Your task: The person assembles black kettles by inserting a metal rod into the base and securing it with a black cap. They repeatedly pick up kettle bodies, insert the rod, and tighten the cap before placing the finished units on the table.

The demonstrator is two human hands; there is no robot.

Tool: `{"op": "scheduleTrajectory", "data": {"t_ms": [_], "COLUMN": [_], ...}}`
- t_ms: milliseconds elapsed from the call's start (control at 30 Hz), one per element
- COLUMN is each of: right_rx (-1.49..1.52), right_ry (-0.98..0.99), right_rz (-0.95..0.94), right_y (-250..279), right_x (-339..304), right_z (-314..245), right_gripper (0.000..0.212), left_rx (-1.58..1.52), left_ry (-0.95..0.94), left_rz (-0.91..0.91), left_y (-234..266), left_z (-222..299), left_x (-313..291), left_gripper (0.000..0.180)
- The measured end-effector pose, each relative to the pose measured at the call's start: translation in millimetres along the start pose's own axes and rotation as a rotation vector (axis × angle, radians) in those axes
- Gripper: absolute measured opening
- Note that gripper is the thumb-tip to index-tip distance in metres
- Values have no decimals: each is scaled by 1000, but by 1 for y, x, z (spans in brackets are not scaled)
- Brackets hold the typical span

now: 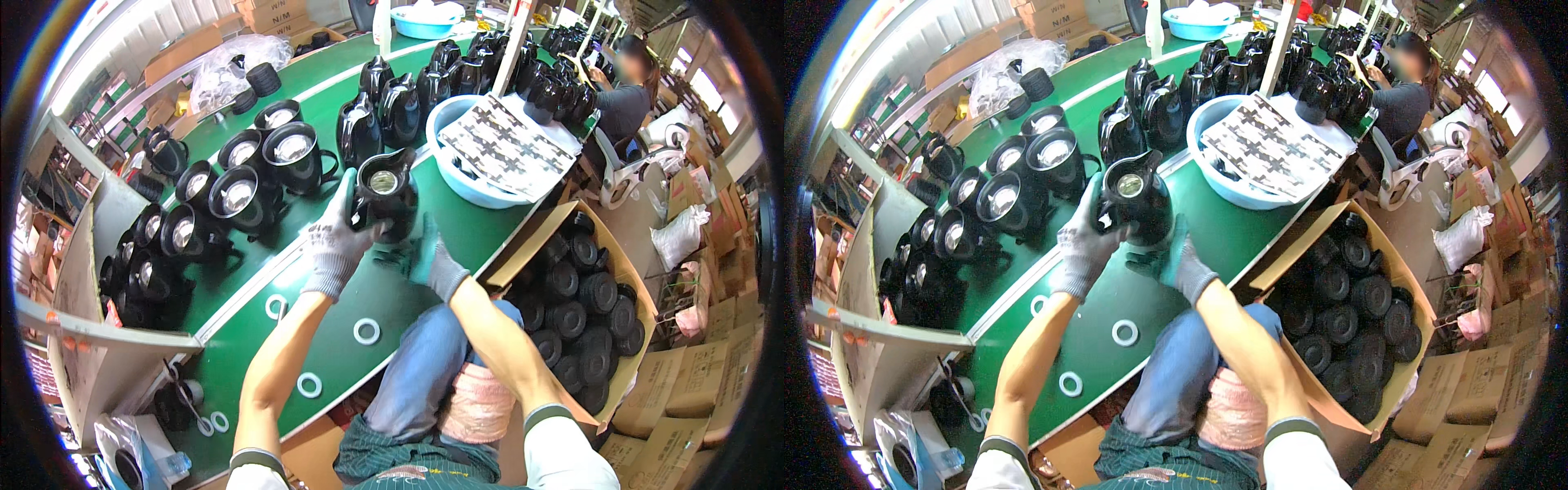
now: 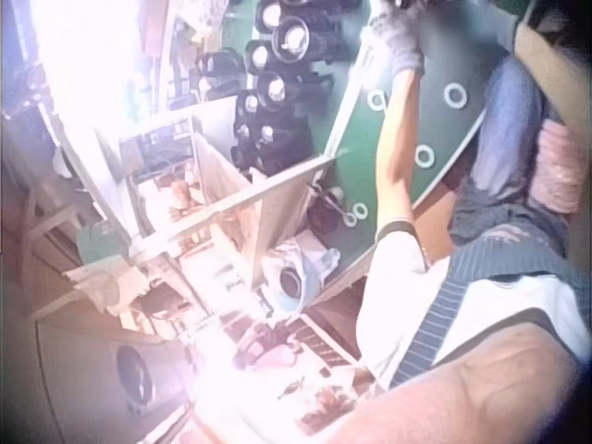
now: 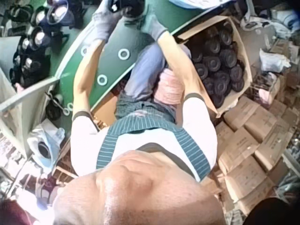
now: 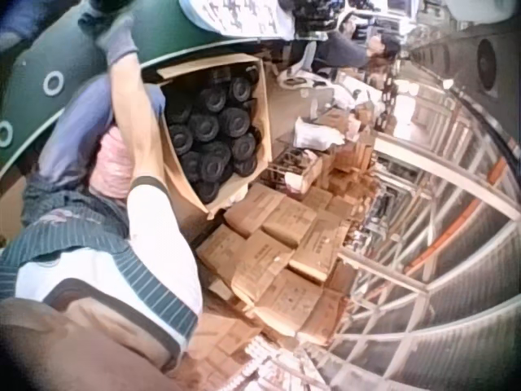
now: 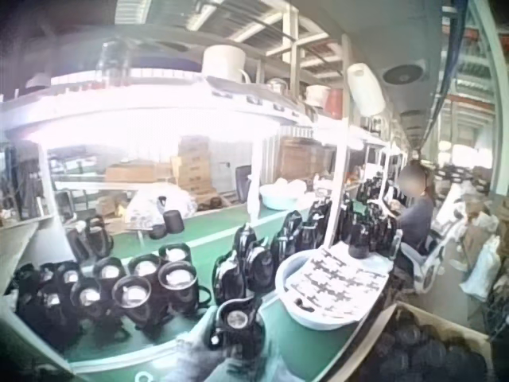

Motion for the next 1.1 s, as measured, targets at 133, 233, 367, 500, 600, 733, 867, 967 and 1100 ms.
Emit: {"op": "scheduleTrajectory", "data": {"t_ms": [133,233,367,500,600,733,867,967,1100], "right_rx": [38,-25,185,55,125,181,296,341,127], "right_ry": [26,241,282,171,158,196,181,284,136], "right_rz": [196,227,198,425,448,195,160,189,242], "right_y": [-15,-35,-35,-20,-4,22,27,27,28], "right_x": [53,80,115,109,94,95,99,97,129], "right_z": [10,-4,-30,-30,-12,-10,-13,-16,-18], "right_gripper": [76,67,61,67,79,73,69,63,64], "left_rx": [10,-30,132,641,917,872,824,742,621], "left_ry": [59,-29,-138,-302,-117,-165,-238,-223,-285], "left_rz": [126,175,111,411,236,132,98,134,161], "left_y": [-27,-40,-36,26,47,47,47,66,97], "left_z": [-55,-81,-70,-71,-115,-127,-120,-81,-27], "left_x": [50,73,75,91,107,121,127,95,33], "left_gripper": [67,70,66,67,72,53,43,40,37]}}
Point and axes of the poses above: each hand's wrist, its own x-axis towards the middle knuckle, its own y-axis out of the back of the hand, z = x × y, the point moved 8 cm from there along x, towards the middle knuckle, and after that the axes turned 5 degrees about -x, right-handed, at the moved point
